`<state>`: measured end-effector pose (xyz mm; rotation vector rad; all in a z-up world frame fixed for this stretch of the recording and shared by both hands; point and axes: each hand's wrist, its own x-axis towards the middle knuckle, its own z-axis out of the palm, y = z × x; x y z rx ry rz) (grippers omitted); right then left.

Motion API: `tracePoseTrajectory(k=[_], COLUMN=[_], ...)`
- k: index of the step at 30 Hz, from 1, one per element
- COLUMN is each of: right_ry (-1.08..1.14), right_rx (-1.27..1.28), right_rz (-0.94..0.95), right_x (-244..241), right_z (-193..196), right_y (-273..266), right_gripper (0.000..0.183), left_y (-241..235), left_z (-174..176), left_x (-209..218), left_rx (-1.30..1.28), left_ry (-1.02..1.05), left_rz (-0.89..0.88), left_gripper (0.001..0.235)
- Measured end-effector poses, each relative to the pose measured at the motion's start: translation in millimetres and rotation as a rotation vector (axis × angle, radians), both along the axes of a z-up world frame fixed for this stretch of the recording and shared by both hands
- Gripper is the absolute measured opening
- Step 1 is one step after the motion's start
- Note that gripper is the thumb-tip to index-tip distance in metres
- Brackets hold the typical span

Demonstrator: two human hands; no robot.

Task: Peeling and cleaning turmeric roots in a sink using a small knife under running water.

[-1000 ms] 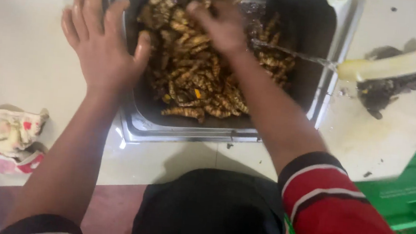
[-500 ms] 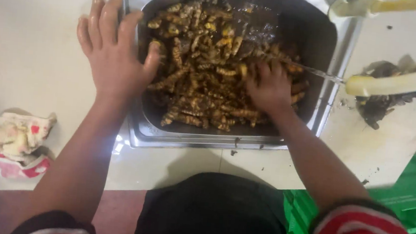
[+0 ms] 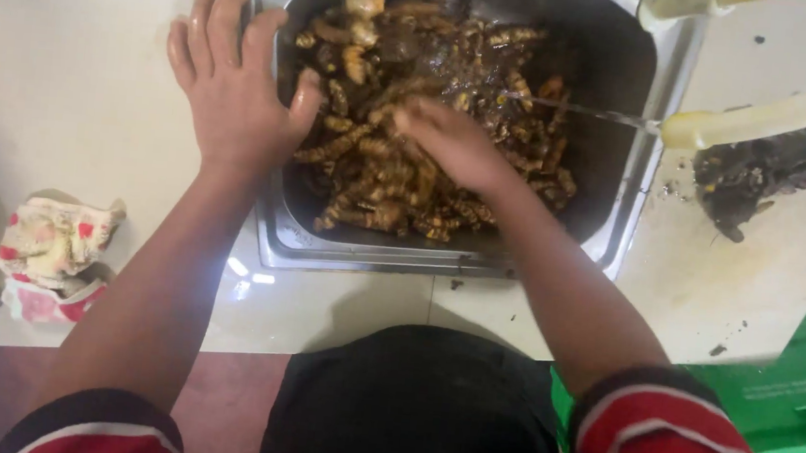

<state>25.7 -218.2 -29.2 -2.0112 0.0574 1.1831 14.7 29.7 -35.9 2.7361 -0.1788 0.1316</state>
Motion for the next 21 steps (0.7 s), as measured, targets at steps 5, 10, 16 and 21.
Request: tracePoseTrajectory(k=[5,10,16,21], right_ry=[-0.320,-0.147,0.104,0.078], right_rx=[-0.124,-0.142,0.161,0.373], right_rz=[-0.236,-0.849,-1.069,-0.640], right_x=[-25,18,91,50], right_z=[-36,-136,-183,-160], right_y=[-106,-133,-48,-19], right_gripper=[0.046,0.084,0.088,0.101], left_y=[-2,-5,-4,-3], left_z=[4,9,11,14], left_x=[6,11,14,9], left_rx=[0.017,0.015,-0.004,-0.012], left_ry=[0.040,0.245,0.238,0.279], left_rz=[0.019,0.064,0.065,0.067], left_gripper=[0.054,0.056,0.052,0.058])
